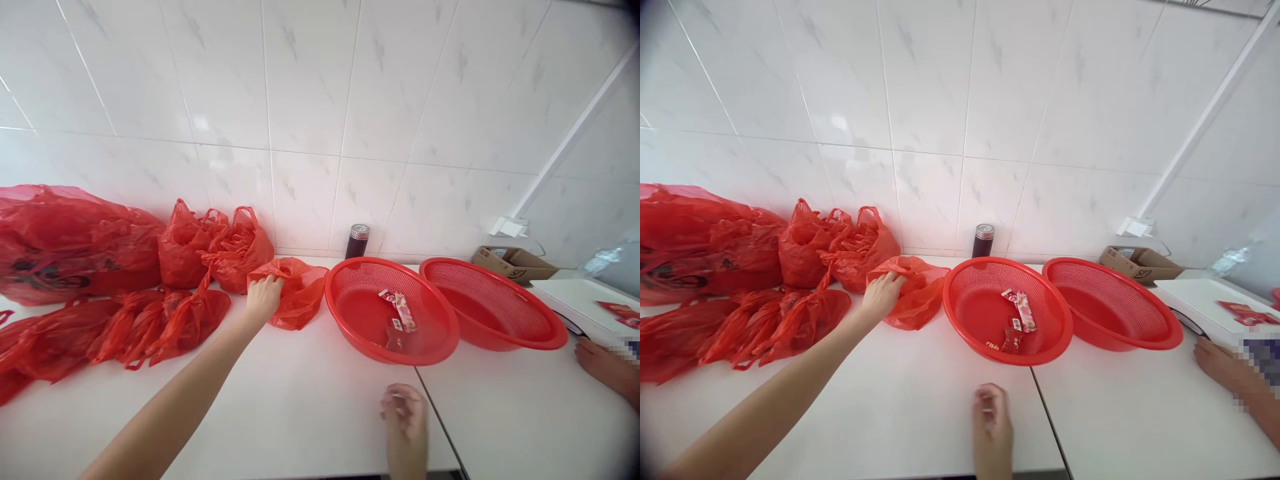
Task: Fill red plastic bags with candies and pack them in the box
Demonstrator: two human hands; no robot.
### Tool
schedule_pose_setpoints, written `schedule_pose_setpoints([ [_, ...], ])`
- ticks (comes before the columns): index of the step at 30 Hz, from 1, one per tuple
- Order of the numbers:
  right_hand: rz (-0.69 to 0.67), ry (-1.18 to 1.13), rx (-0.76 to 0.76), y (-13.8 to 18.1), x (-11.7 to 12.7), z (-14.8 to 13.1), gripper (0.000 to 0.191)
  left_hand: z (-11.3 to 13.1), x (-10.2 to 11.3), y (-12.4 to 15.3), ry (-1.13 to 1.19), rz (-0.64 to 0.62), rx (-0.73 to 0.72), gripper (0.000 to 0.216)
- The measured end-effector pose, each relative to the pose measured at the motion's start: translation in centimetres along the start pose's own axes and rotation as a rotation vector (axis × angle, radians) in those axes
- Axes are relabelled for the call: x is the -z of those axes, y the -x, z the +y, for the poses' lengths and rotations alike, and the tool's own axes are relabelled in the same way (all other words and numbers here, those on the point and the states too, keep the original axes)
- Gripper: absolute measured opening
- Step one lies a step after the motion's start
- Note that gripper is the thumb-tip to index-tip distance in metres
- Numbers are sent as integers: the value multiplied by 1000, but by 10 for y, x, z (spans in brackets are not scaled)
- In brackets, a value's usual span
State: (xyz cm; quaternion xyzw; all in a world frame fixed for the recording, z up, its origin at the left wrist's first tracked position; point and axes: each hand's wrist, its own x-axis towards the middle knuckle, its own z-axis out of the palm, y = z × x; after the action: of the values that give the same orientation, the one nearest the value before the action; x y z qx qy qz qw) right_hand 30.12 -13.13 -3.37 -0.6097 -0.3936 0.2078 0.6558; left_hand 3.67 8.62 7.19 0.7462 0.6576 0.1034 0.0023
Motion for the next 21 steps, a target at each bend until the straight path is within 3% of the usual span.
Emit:
schedule_pose_setpoints([
  [2,-306,101,74,15,-22,-5,16,3,-1,-4,35,26,-34,38],
  [4,-544,166,240,21,-53,-22,18,5,-4,-10,75,3,-23,39],
  [7,-649,294,558,11,-107,-49,32,6,-5,-17,149,-83,42,37],
  [9,-686,435,662,0,-142,-57,35,4,4,-22,224,-132,56,35],
  [13,-802,690,578,-24,-199,-46,41,-5,41,-24,443,-222,19,31],
  [16,-842,731,494,-44,-227,-34,44,-17,72,-14,660,-286,3,27],
  [18,-842,718,457,-61,-242,-32,38,-24,86,-2,829,-274,10,31],
  [21,-833,661,419,-82,-253,-38,25,-30,92,22,1094,-161,49,38],
])
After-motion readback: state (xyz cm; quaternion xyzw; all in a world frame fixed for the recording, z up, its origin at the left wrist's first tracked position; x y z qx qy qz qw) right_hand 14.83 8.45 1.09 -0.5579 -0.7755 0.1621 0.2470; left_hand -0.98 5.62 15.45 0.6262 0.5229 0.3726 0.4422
